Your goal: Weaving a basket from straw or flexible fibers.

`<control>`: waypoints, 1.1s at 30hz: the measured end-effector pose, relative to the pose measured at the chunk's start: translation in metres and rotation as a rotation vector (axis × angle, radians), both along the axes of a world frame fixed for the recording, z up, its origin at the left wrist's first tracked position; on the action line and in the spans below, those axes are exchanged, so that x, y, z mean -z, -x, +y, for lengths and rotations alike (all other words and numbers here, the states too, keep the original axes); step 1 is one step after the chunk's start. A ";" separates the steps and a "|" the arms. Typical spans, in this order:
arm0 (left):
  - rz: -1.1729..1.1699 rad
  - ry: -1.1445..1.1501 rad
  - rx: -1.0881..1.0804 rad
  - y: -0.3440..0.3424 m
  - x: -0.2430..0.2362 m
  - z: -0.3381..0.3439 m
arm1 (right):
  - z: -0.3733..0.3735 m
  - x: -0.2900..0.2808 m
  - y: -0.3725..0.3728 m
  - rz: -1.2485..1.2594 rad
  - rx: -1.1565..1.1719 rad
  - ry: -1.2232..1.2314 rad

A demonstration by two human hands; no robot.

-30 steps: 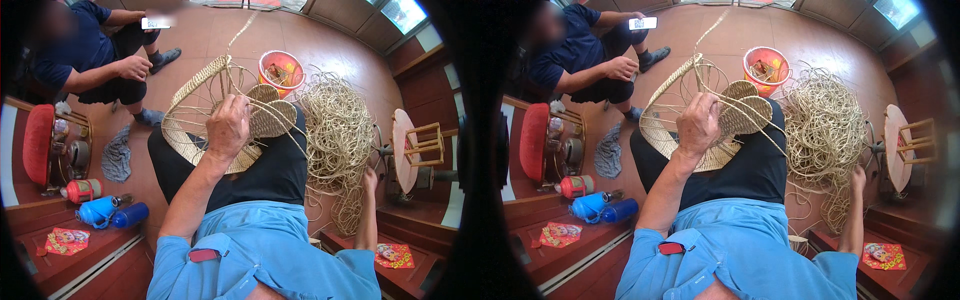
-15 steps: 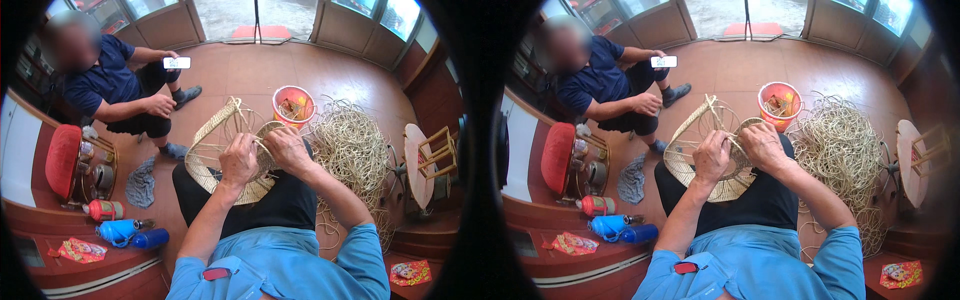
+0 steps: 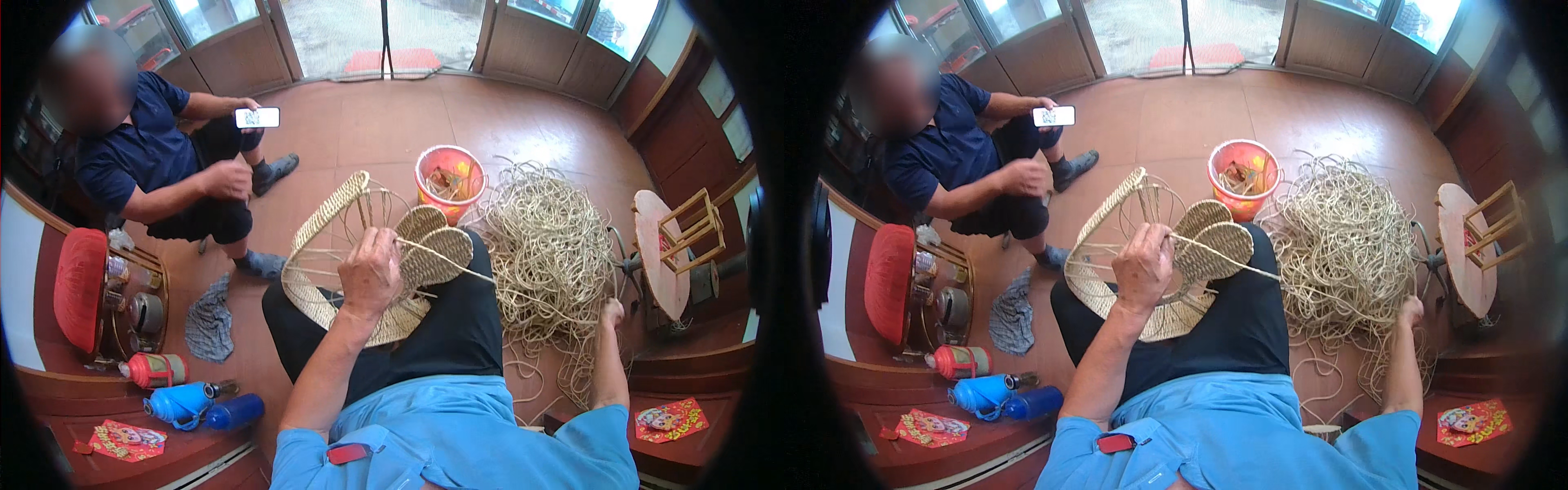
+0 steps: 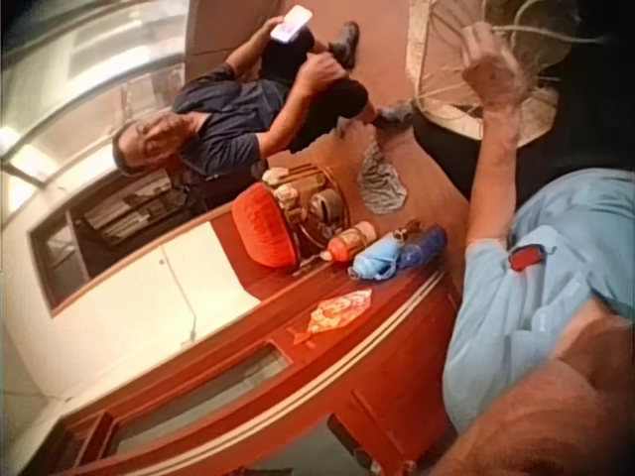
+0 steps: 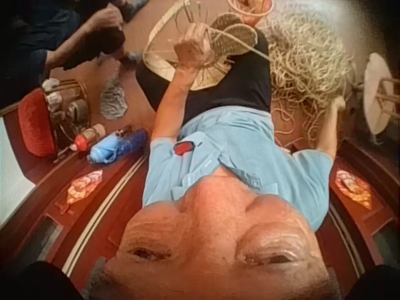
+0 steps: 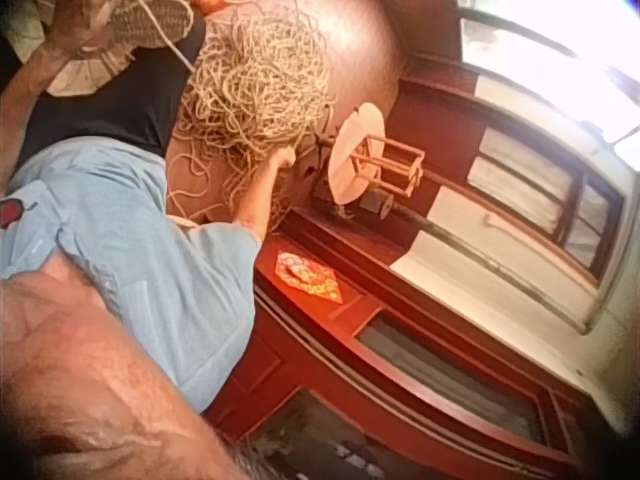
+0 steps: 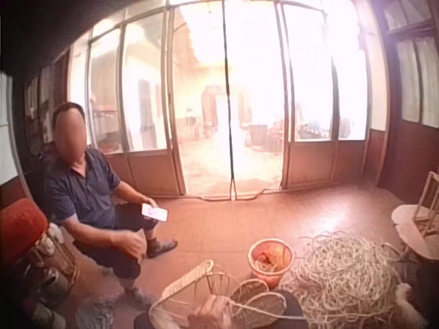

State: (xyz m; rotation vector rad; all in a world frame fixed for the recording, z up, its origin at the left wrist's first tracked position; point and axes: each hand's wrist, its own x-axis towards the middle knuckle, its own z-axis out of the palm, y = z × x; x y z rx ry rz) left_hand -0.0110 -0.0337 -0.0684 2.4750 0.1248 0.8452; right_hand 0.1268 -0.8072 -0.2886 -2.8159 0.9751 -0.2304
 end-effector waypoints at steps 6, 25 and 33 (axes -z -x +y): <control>0.075 -0.175 -0.067 0.009 -0.019 0.023 | 0.157 -0.003 0.053 -0.371 -0.329 -0.342; 0.002 -0.127 -0.030 -0.001 -0.020 0.025 | 0.641 -0.198 0.097 -0.525 -1.468 -0.405; 0.025 -0.469 -0.134 -0.011 -0.004 0.024 | 0.649 -0.203 0.099 -0.468 -1.457 -0.514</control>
